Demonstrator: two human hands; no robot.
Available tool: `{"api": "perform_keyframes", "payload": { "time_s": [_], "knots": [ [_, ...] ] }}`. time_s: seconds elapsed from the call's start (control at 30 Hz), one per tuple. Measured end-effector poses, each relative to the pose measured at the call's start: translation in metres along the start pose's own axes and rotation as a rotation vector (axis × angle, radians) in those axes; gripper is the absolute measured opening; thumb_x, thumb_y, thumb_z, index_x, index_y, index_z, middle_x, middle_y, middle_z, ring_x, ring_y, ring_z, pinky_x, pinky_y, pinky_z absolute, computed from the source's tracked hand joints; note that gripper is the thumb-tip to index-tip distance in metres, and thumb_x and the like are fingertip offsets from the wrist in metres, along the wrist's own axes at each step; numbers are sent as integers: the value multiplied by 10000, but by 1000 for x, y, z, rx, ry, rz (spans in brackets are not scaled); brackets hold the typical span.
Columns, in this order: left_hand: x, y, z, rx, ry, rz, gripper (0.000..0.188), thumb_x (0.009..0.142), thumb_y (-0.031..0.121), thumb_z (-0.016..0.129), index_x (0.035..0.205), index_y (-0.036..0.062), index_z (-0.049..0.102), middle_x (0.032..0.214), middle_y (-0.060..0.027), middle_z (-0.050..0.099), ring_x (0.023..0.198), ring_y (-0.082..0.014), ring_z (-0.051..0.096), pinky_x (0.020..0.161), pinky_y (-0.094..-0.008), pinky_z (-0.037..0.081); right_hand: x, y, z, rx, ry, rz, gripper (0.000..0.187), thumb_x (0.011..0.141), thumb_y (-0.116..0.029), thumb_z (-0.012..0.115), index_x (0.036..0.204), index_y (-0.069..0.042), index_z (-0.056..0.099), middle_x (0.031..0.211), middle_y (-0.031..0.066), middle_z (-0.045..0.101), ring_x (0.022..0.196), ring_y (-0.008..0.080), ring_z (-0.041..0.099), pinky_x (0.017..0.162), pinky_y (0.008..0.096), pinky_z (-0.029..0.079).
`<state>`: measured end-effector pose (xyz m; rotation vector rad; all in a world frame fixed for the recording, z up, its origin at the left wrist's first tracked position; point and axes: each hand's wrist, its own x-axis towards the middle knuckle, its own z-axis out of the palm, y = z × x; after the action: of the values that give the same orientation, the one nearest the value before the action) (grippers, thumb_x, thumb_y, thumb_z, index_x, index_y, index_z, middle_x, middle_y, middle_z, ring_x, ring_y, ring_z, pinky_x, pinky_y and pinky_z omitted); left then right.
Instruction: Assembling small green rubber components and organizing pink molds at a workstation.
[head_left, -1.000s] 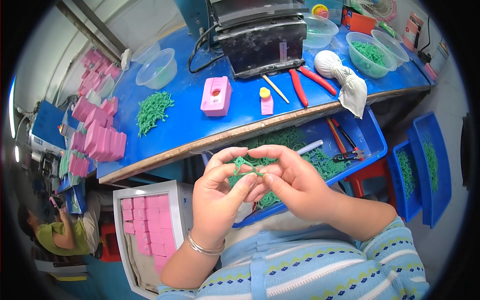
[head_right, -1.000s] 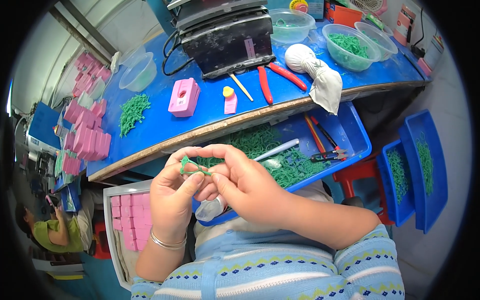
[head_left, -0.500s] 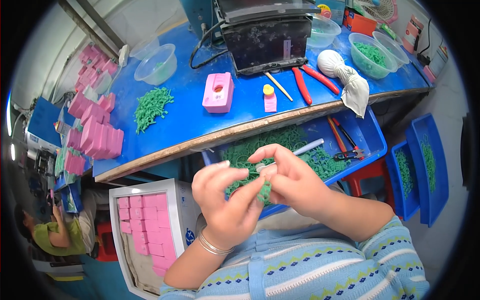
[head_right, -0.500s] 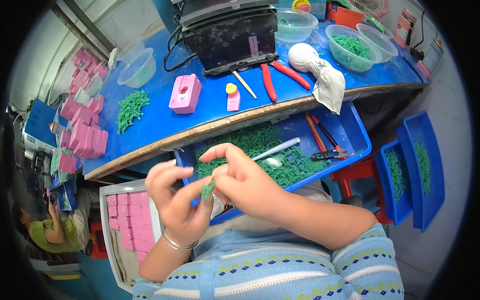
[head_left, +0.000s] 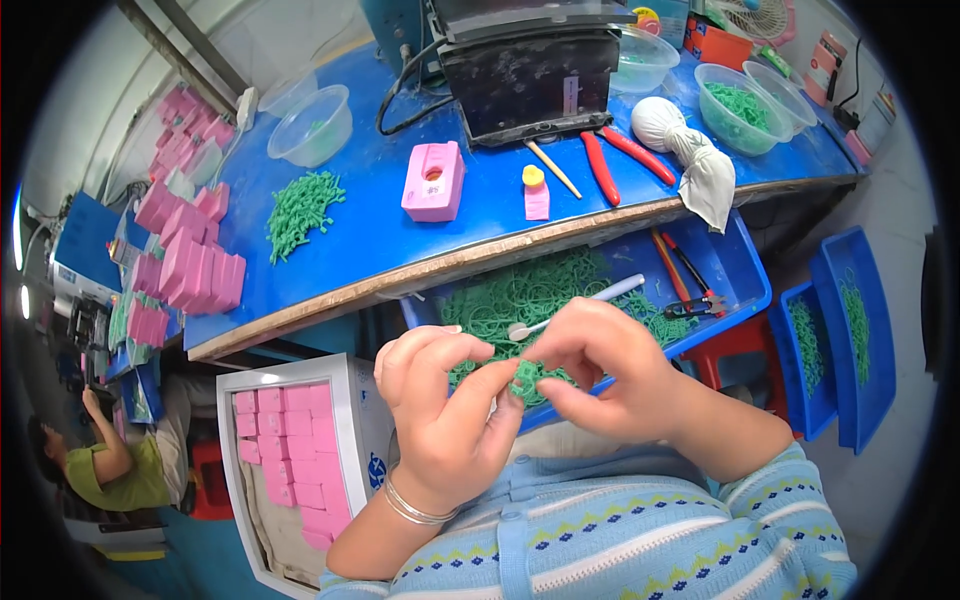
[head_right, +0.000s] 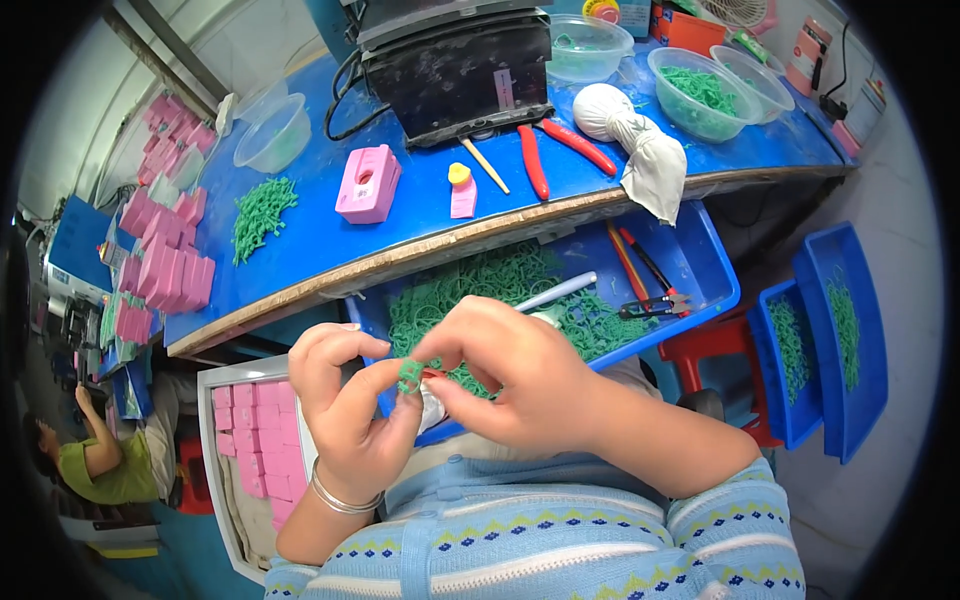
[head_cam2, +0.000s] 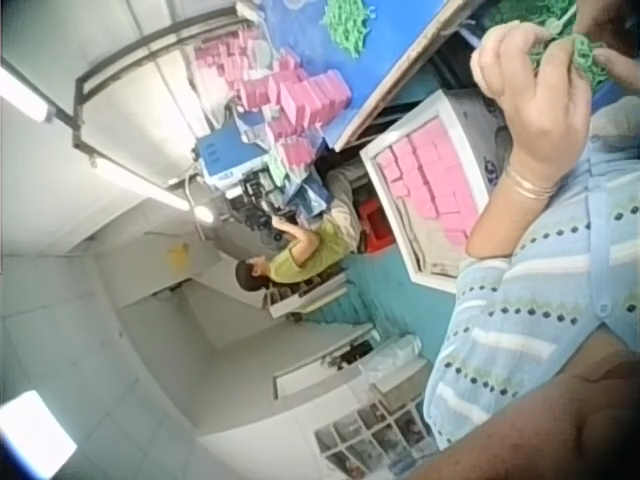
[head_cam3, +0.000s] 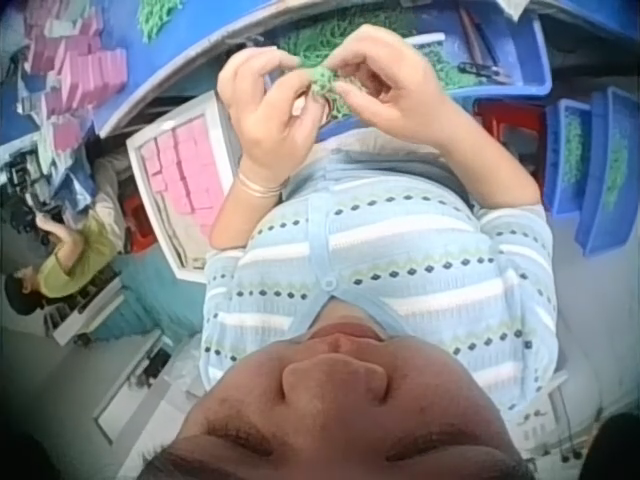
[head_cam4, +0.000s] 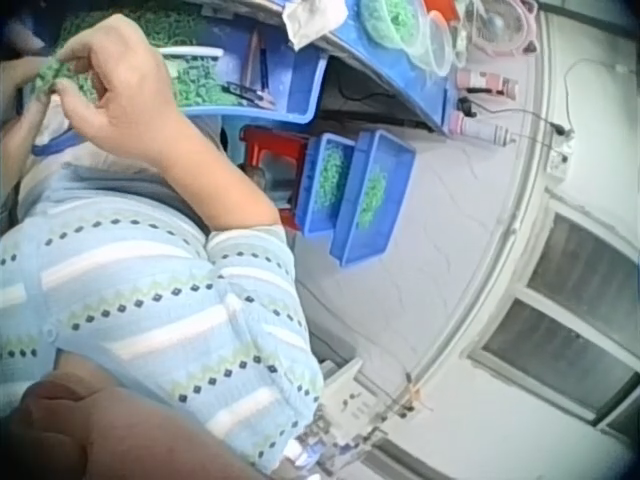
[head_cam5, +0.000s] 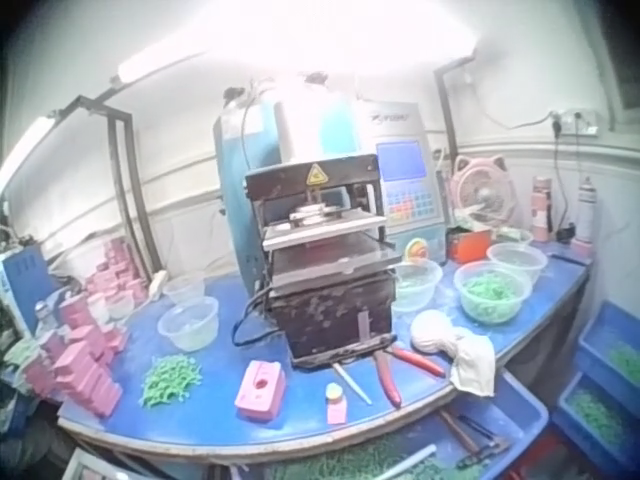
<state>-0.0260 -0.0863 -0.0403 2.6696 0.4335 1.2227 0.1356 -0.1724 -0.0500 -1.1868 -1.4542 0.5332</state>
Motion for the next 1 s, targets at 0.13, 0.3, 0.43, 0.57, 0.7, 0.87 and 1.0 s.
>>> {"api": "perform_keyframes", "payload": {
  "time_s": [0.13, 0.3, 0.43, 0.57, 0.7, 0.87, 1.0],
  "knots": [
    [-2, 6, -1, -180, -115, -105, 216, 600, 28, 681, 806, 63, 630, 901, -65, 542, 878, -237, 500, 769, -362, 384, -6, 0, 6, 173, 11, 47, 55, 829, -59, 600, 857, -34, 560, 773, 20, 542, 562, 54, 462, 465, 222, 363],
    [-7, -1, 1, -1489, -240, -950, 110, 874, 55, 517, 862, -4, 609, 910, -88, 563, 837, -128, 512, 785, -264, 412, -7, 3, -1, 959, -22, 514, 106, 885, -105, 581, 855, -23, 522, 761, 48, 578, 576, 72, 503, 501, 211, 396],
    [-8, 8, 2, -1304, -316, -917, 169, 908, 101, 504, 856, -22, 607, 902, -67, 580, 795, -124, 535, 736, -279, 439, -3, 0, 3, 1093, -32, 545, 101, 895, -108, 562, 853, -43, 497, 716, 33, 539, 568, 63, 455, 497, 198, 345],
    [-5, 10, 3, -825, -413, -586, 93, 807, 32, 594, 717, 11, 605, 658, -68, 560, 619, -188, 542, 597, -285, 426, 4, 9, -6, 676, 123, 487, 122, 934, -177, 499, 918, -64, 459, 797, 78, 577, 600, 116, 543, 513, 221, 426],
    [-6, 8, -3, -483, -219, -258, 104, 680, -7, 655, 655, 28, 560, 577, -82, 517, 504, -233, 496, 525, -320, 405, 38, 19, -87, 70, 722, -66, 73, 939, -89, 467, 928, -40, 414, 795, 90, 584, 606, 98, 563, 513, 208, 443],
    [1, 3, 3, -227, -169, -133, 134, 663, 41, 691, 741, 28, 583, 719, -111, 555, 672, -267, 530, 633, -348, 427, 44, 32, -223, -1046, 940, -6, 150, 831, -128, 600, 933, -17, 605, 819, 106, 652, 748, 229, 626, 690, 318, 478],
    [28, -16, 10, 202, -68, -53, 459, 639, 187, 762, 996, -10, 551, 970, -160, 522, 902, -330, 491, 803, -407, 404, 47, 36, -233, -1092, 767, 124, 220, 816, -160, 610, 1007, -54, 630, 999, 125, 637, 992, 278, 576, 856, 356, 433]
  ]
}}
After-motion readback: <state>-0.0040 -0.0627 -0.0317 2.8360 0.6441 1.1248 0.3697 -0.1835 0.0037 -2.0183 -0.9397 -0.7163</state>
